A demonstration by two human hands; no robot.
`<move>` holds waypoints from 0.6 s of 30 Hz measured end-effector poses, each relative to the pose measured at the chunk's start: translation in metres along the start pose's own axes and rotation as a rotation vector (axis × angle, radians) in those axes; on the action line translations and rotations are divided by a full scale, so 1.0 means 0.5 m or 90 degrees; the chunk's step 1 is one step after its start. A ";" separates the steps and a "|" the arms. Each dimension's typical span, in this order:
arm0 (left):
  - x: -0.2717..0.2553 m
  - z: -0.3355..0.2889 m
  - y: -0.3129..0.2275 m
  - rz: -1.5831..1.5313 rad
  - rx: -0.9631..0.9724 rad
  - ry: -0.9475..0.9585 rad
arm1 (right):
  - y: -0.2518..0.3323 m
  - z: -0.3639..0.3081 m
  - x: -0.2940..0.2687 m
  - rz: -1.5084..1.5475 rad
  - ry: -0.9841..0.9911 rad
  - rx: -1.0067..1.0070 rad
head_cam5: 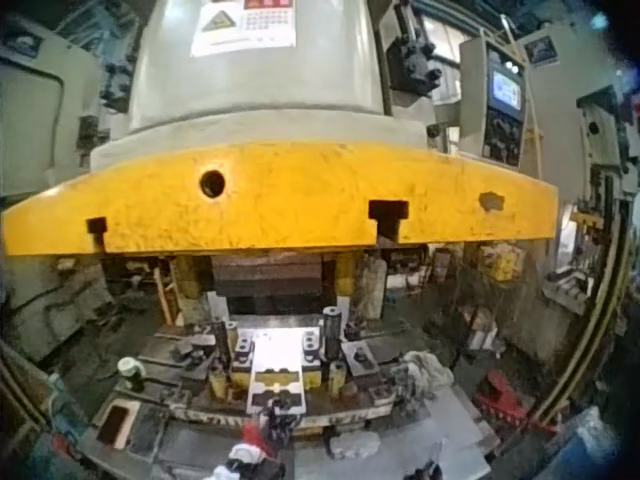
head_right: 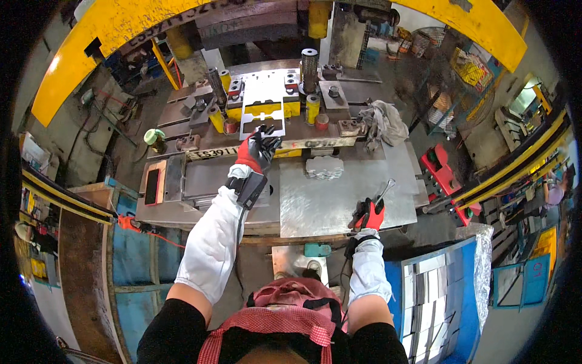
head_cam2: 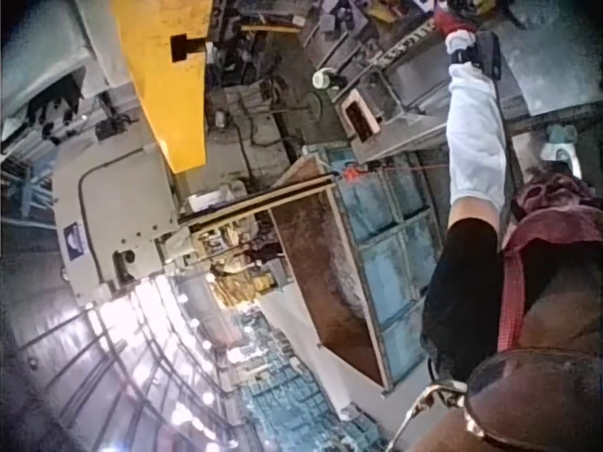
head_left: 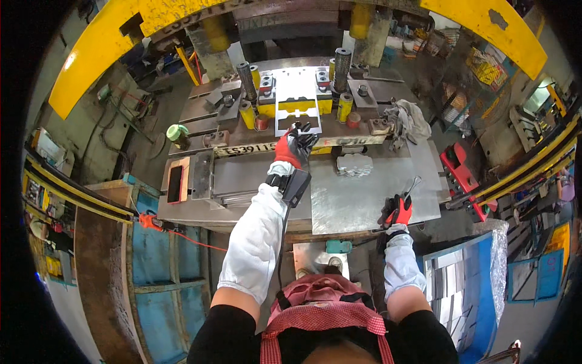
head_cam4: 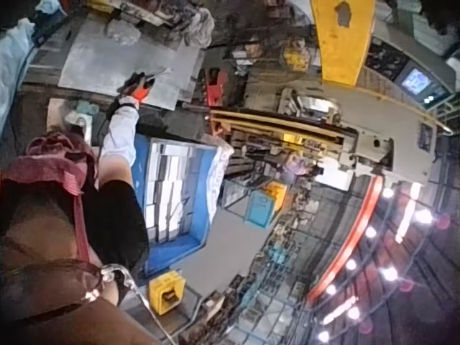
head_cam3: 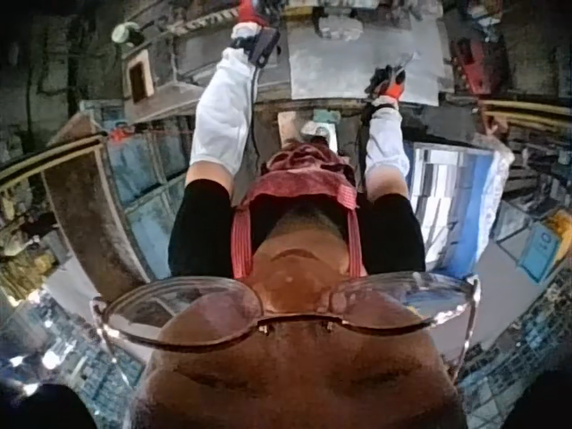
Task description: Operating a manual industrial press to stamp holes or patterns into metal sheets.
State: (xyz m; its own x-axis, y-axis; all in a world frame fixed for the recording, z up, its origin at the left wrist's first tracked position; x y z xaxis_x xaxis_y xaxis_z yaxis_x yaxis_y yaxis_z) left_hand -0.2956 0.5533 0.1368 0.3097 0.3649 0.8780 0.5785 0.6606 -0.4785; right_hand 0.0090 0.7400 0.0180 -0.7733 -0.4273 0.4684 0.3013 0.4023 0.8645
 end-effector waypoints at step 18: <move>-0.092 -0.123 0.115 0.434 0.076 0.151 | 0.142 0.219 0.537 -0.455 0.816 -0.381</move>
State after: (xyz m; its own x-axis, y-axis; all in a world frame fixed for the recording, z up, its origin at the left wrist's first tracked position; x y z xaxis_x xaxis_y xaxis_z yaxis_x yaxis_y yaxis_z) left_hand -0.2303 0.5341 0.0695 0.7345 0.5776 0.3563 0.1165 0.4099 -0.9047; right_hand -0.2384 0.7421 0.1851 0.0244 -0.8768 -0.4802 0.5031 -0.4043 0.7638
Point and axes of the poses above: each hand's wrist, its own z-axis towards the middle knuckle, its own x-axis out of the palm, y = z × x, the point moved 1 cm from there along z, towards the middle knuckle, and after that the axes turned 13 degrees about y, right-handed, at the moved point
